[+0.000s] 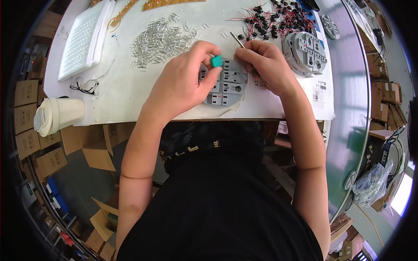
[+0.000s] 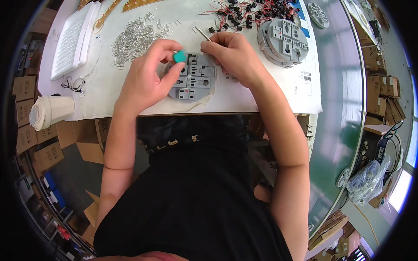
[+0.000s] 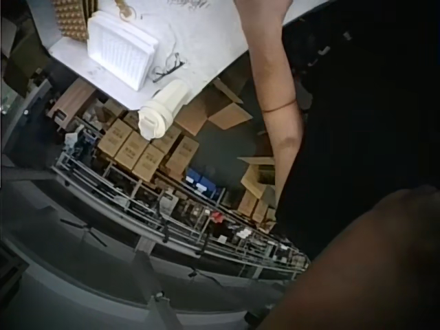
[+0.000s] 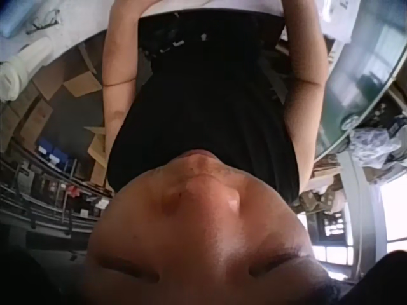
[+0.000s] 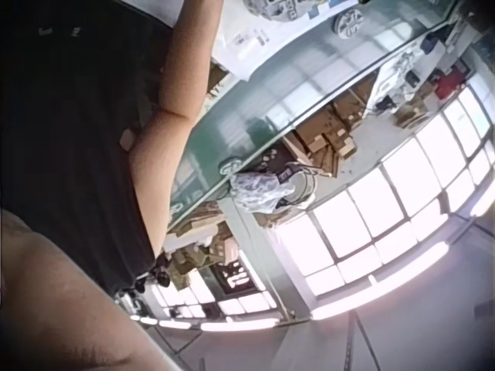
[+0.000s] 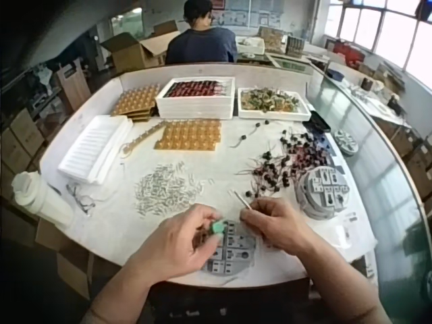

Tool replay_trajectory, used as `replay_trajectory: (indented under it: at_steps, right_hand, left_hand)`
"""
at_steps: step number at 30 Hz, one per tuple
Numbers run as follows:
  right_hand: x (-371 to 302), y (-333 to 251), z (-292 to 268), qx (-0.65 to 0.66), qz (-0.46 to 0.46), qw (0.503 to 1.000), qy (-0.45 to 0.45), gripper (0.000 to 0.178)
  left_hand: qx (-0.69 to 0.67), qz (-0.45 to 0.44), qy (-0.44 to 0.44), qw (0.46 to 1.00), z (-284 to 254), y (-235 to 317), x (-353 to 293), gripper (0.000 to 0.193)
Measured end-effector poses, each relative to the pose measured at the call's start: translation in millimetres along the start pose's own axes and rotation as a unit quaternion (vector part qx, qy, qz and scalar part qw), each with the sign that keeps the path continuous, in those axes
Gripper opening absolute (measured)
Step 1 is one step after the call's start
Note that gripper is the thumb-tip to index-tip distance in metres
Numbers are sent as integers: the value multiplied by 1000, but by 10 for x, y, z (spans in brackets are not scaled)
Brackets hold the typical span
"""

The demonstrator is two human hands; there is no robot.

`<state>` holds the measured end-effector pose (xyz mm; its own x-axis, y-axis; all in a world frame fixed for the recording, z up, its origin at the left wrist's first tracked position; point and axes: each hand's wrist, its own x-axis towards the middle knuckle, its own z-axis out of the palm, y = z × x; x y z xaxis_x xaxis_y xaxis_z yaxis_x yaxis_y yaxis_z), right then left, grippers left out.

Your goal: Assembling small components into a circular housing at a workbench.

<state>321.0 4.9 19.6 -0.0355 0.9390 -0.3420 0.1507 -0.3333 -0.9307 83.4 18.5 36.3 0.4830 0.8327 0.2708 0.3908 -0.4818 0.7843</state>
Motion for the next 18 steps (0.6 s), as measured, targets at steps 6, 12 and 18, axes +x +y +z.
replay_trajectory:
  at_steps: [6,12,18]
  right_hand:
    - [69,13,-48,51,-4,999,-2,26]
    - [75,47,-129,-39,-113,990,69,29]
    - [246,-459,-148,-336,-211,901,176,29]
  left_hand:
    - [135,97,-105,980,80,-99,254,24]
    - [279,114,-141,943,247,57,309,22]
    - [287,114,-93,947,261,82,245,20]
